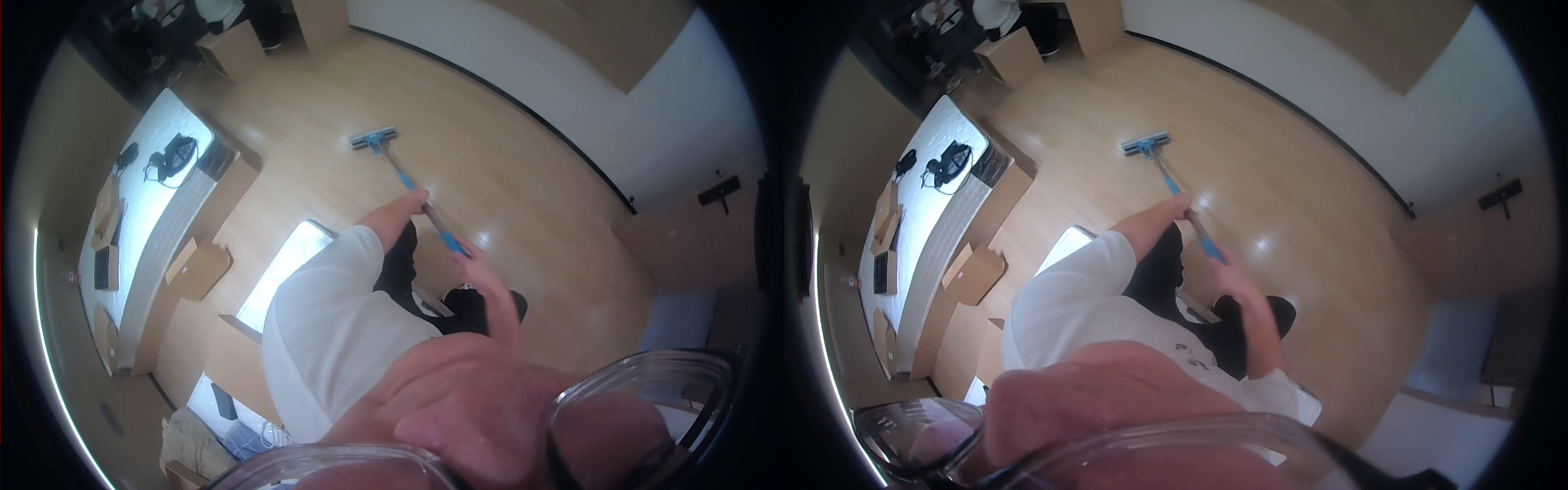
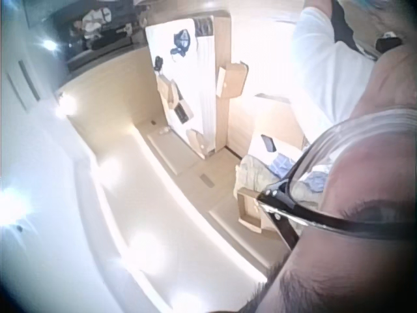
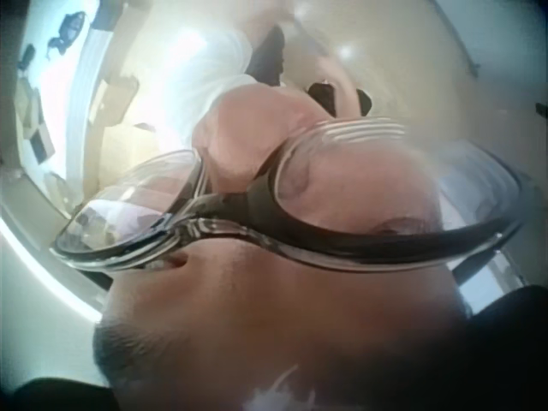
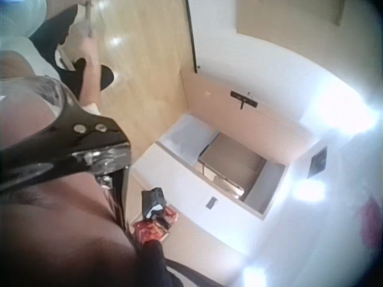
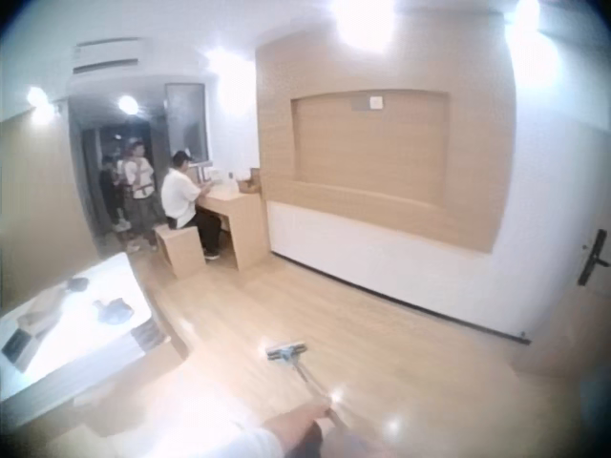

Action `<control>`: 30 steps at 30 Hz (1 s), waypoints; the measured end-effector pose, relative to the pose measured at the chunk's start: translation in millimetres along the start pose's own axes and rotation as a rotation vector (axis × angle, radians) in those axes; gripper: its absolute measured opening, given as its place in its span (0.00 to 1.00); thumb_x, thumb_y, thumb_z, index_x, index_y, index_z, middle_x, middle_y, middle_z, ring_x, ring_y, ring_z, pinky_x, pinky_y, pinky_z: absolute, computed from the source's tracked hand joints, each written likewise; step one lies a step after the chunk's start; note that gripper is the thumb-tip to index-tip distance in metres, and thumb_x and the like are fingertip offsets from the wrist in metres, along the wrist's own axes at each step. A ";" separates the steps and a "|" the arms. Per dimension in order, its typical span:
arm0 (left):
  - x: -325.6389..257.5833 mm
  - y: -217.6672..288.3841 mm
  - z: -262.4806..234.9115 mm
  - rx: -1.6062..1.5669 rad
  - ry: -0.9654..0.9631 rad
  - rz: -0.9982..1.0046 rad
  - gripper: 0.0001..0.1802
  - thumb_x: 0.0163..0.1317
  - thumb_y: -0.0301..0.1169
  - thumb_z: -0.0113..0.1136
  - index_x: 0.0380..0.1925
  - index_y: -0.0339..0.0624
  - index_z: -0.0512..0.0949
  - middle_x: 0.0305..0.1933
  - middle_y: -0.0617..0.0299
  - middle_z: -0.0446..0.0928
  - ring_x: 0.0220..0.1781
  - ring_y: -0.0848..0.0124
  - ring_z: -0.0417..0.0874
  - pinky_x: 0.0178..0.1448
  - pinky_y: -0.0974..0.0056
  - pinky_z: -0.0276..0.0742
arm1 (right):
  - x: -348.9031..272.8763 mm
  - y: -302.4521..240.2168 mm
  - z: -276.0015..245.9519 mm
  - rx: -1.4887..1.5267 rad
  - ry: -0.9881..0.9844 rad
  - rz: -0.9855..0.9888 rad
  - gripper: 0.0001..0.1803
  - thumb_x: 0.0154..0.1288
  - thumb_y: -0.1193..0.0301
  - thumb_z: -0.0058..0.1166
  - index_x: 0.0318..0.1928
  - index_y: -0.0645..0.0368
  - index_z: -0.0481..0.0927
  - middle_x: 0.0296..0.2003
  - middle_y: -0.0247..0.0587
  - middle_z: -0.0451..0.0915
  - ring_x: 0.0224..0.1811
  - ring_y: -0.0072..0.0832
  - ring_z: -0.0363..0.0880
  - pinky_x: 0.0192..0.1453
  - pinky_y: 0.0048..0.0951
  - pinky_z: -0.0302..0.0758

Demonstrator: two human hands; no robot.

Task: The person mops the floor using a flat mop, sliding it back and forth along the wooden floorboards around mattresses, desks, and cardboard boxes.

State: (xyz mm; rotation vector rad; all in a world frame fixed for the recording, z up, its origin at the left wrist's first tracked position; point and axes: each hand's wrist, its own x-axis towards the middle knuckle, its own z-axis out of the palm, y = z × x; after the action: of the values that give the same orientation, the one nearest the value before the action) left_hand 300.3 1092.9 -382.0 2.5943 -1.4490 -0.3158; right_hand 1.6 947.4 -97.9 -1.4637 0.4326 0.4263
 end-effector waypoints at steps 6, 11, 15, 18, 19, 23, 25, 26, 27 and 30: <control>14.2 354.5 34.5 -1.915 -0.357 -0.066 0.13 0.69 0.36 0.45 0.46 0.39 0.72 0.45 0.50 0.78 0.50 0.55 0.81 0.55 0.50 0.80 | -236.6 73.1 -158.6 -0.116 0.607 0.227 0.15 0.68 0.63 0.50 0.51 0.55 0.80 0.28 0.36 0.82 0.14 0.13 0.63 0.15 0.17 0.55; -58.2 517.4 -29.9 -2.378 -0.840 -0.811 0.17 0.71 0.37 0.41 0.51 0.35 0.66 0.49 0.43 0.75 0.49 0.49 0.81 0.52 0.48 0.82 | -400.9 57.0 -192.3 -0.394 0.978 0.472 0.18 0.70 0.58 0.48 0.43 0.59 0.84 0.19 0.33 0.78 0.11 0.16 0.61 0.14 0.21 0.55; -51.3 519.2 -33.9 -2.389 -0.807 -0.756 0.16 0.71 0.35 0.42 0.49 0.31 0.67 0.51 0.43 0.74 0.51 0.48 0.81 0.52 0.47 0.83 | -390.2 66.9 -199.1 -0.569 1.002 0.507 0.19 0.69 0.58 0.50 0.40 0.60 0.84 0.17 0.31 0.76 0.10 0.16 0.61 0.13 0.22 0.54; -37.0 476.3 -42.3 -2.319 -0.610 -0.881 0.16 0.70 0.35 0.42 0.47 0.32 0.67 0.48 0.42 0.75 0.49 0.49 0.81 0.49 0.46 0.83 | -341.6 72.3 -198.1 -0.621 0.989 0.522 0.19 0.67 0.56 0.53 0.35 0.61 0.85 0.17 0.30 0.74 0.15 0.16 0.65 0.18 0.22 0.59; -22.1 452.2 -24.2 -2.331 -0.574 -0.890 0.15 0.70 0.35 0.42 0.47 0.32 0.68 0.46 0.42 0.75 0.48 0.50 0.82 0.48 0.45 0.84 | -310.8 68.3 -193.6 -0.672 0.967 0.477 0.20 0.66 0.56 0.54 0.34 0.60 0.86 0.17 0.30 0.74 0.16 0.16 0.66 0.20 0.23 0.61; 14.5 278.4 40.1 -1.922 0.097 -0.830 0.14 0.64 0.29 0.50 0.49 0.38 0.69 0.43 0.49 0.76 0.38 0.53 0.83 0.41 0.47 0.84 | -129.6 50.8 -125.1 -0.679 0.668 0.466 0.24 0.67 0.50 0.51 0.39 0.59 0.86 0.24 0.34 0.81 0.24 0.21 0.74 0.29 0.27 0.70; 29.6 148.4 47.0 -1.292 0.087 -0.640 0.12 0.55 0.34 0.60 0.38 0.43 0.77 0.35 0.53 0.79 0.33 0.59 0.83 0.37 0.52 0.81 | -51.4 39.6 -65.0 -0.811 0.478 -0.020 0.27 0.67 0.49 0.48 0.40 0.64 0.84 0.24 0.44 0.80 0.29 0.30 0.79 0.35 0.35 0.74; 11.7 78.2 42.8 -0.737 -0.005 -0.588 0.10 0.50 0.36 0.65 0.33 0.46 0.82 0.31 0.54 0.81 0.30 0.62 0.83 0.35 0.55 0.80 | -8.2 14.6 -32.2 -0.784 0.256 0.183 0.26 0.66 0.50 0.49 0.37 0.64 0.82 0.22 0.52 0.79 0.27 0.37 0.80 0.36 0.39 0.74; 2.1 20.0 27.1 -0.361 -0.082 -0.573 0.09 0.46 0.38 0.70 0.27 0.49 0.86 0.27 0.56 0.83 0.28 0.64 0.84 0.32 0.58 0.79 | 14.6 -19.8 10.0 -0.697 0.241 0.116 0.25 0.66 0.51 0.50 0.35 0.65 0.81 0.20 0.52 0.78 0.25 0.39 0.80 0.34 0.42 0.74; -20.7 -96.9 -27.3 -0.835 0.250 -0.857 0.16 0.59 0.42 0.57 0.37 0.41 0.76 0.28 0.52 0.77 0.25 0.57 0.80 0.27 0.56 0.77 | 74.9 -42.3 93.3 -0.563 0.050 -0.104 0.23 0.65 0.57 0.50 0.45 0.68 0.76 0.35 0.62 0.80 0.40 0.52 0.80 0.46 0.44 0.74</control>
State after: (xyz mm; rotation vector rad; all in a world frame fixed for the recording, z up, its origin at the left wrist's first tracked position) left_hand 376.3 1161.8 -376.1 2.2240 0.0062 -0.5147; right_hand 89.5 1038.9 -95.7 -2.0361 0.2833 0.4489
